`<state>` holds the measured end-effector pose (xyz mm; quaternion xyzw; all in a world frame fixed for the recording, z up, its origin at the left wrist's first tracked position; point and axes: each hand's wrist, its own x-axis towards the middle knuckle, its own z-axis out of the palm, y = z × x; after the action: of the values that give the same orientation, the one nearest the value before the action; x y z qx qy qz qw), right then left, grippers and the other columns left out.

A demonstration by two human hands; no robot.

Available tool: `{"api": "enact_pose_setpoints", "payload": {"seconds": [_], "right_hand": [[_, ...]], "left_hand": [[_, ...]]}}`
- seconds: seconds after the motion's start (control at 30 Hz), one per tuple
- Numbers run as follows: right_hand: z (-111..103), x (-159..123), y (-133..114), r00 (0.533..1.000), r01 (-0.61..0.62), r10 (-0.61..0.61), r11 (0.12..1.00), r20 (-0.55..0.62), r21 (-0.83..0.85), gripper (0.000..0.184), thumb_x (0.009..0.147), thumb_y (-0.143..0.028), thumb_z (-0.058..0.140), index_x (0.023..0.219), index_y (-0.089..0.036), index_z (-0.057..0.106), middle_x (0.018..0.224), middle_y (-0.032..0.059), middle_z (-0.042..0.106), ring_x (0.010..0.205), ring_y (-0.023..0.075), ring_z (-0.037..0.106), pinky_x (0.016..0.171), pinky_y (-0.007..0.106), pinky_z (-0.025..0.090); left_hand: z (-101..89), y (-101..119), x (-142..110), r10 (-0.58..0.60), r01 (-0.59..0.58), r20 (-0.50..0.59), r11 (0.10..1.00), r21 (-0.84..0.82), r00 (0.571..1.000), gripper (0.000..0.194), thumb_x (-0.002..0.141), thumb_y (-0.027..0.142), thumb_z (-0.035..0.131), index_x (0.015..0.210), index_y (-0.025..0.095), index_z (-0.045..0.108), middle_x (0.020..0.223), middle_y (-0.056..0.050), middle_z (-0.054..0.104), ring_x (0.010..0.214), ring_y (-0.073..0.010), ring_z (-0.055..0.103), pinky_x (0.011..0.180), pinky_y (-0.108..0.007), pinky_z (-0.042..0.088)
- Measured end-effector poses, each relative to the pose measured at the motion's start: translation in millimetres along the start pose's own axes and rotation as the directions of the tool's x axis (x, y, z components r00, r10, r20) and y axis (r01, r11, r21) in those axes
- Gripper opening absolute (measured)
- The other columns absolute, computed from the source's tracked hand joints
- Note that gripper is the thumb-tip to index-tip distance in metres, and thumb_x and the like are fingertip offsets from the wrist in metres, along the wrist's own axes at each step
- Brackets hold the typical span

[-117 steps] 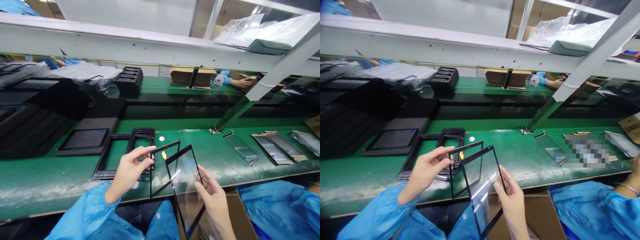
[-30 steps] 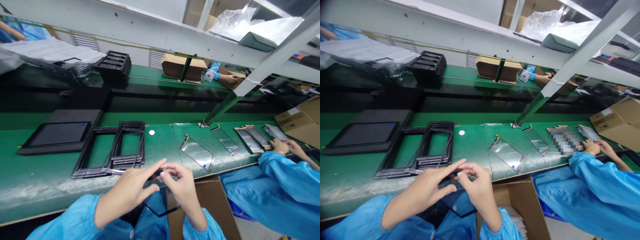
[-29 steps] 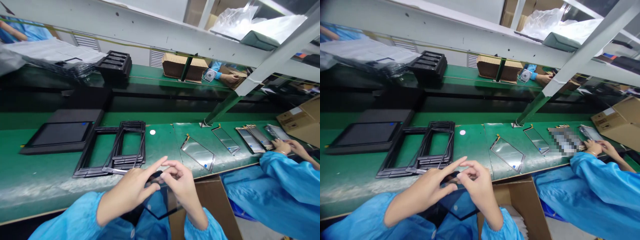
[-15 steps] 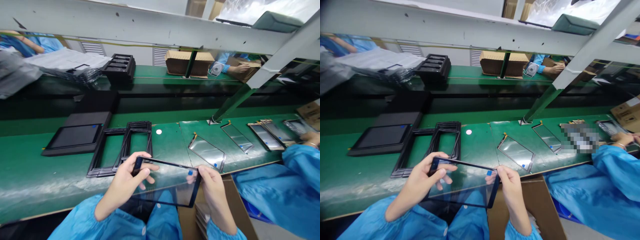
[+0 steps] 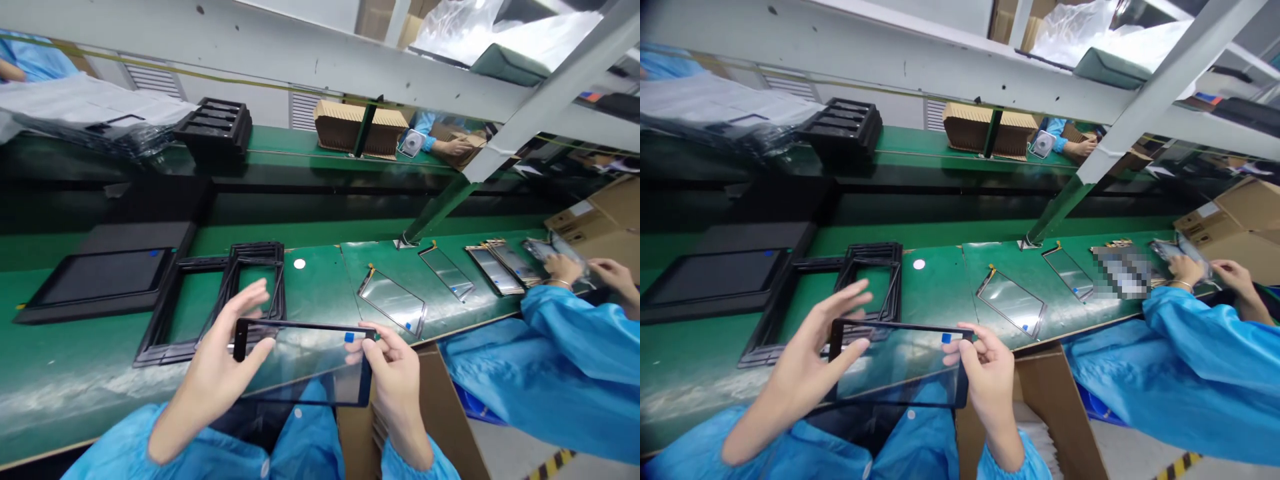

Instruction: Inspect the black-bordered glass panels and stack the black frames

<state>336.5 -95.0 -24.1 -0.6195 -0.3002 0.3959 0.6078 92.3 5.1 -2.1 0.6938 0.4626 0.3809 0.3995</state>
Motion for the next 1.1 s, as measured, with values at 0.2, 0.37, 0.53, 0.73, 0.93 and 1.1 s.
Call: {"api": "enact_pose_setpoints", "payload": {"seconds": [0.2, 0.37, 0.53, 0.73, 0.93, 1.1], "right_hand": [[11, -12, -9, 0.995, 0.042, -0.033, 0.995, 0.091, -0.095, 0.034, 0.093, -0.050, 0.077, 0.108, -0.020, 0.081, 0.076, 0.0093, 0.085, 0.067, 0.0275, 0.084, 0.065, 0.034, 0.069], [12, -10, -9, 0.993, 0.021, -0.011, 0.996, 0.113, -0.088, 0.034, 0.092, -0.051, 0.077, 0.106, -0.020, 0.081, 0.073, 0.0089, 0.085, 0.064, 0.0272, 0.083, 0.063, 0.034, 0.069], [23, -7, -9, 0.980, 0.028, -0.007, 0.994, 0.200, -0.102, 0.033, 0.091, -0.050, 0.078, 0.107, -0.021, 0.083, 0.071, 0.0062, 0.084, 0.061, 0.0264, 0.083, 0.061, 0.033, 0.069], [21, -3, -9, 0.961, -0.036, 0.027, 0.999, 0.277, 0.025, 0.037, 0.092, -0.050, 0.079, 0.120, -0.026, 0.082, 0.086, 0.0063, 0.087, 0.072, 0.0247, 0.084, 0.073, 0.035, 0.069], [11, 10, 0, 0.978, -0.101, 0.086, 0.992, 0.188, 0.072, 0.041, 0.098, -0.058, 0.068, 0.103, -0.022, 0.088, 0.080, 0.0109, 0.086, 0.073, 0.0289, 0.084, 0.071, 0.035, 0.066], [18, 13, 0, 0.983, -0.121, 0.098, 0.981, 0.153, 0.150, 0.046, 0.091, -0.063, 0.074, 0.092, -0.019, 0.087, 0.074, 0.0122, 0.084, 0.064, 0.0307, 0.081, 0.064, 0.037, 0.065]], "left_hand": [[5.8, 9, 23, 0.311, -0.474, 0.473, 0.837, 0.274, 0.824, 0.030, 0.106, 0.030, 0.056, 0.124, 0.028, 0.080, 0.114, -0.005, 0.085, 0.105, -0.0287, 0.079, 0.109, -0.046, 0.054], [9.6, 14, 20, 0.320, -0.522, 0.524, 0.800, 0.297, 0.789, 0.039, 0.110, 0.027, 0.044, 0.119, 0.020, 0.081, 0.106, -0.009, 0.086, 0.091, -0.0288, 0.081, 0.082, -0.037, 0.060], [18.0, 22, 13, 0.264, -0.469, 0.559, 0.844, 0.260, 0.786, 0.041, 0.110, 0.032, 0.047, 0.138, 0.021, 0.074, 0.105, -0.009, 0.086, 0.088, -0.0294, 0.082, 0.071, -0.035, 0.059], [19.4, 22, 16, 0.069, -0.083, 0.498, 0.996, 0.008, 0.865, 0.035, 0.106, 0.035, 0.056, 0.129, 0.027, 0.081, 0.101, -0.007, 0.087, 0.078, -0.0241, 0.082, 0.070, -0.030, 0.061], [14.0, 13, 5, -0.293, 0.466, 0.462, 0.825, -0.320, 0.837, 0.047, 0.100, 0.048, 0.066, 0.134, 0.016, 0.074, 0.125, -0.017, 0.081, 0.083, -0.0262, 0.083, 0.065, -0.030, 0.066], [20.9, 8, -5, -0.356, 0.516, 0.405, 0.751, -0.413, 0.842, 0.055, 0.093, 0.058, 0.074, 0.126, 0.015, 0.074, 0.122, -0.020, 0.081, 0.080, -0.0261, 0.083, 0.062, -0.031, 0.068]]}}
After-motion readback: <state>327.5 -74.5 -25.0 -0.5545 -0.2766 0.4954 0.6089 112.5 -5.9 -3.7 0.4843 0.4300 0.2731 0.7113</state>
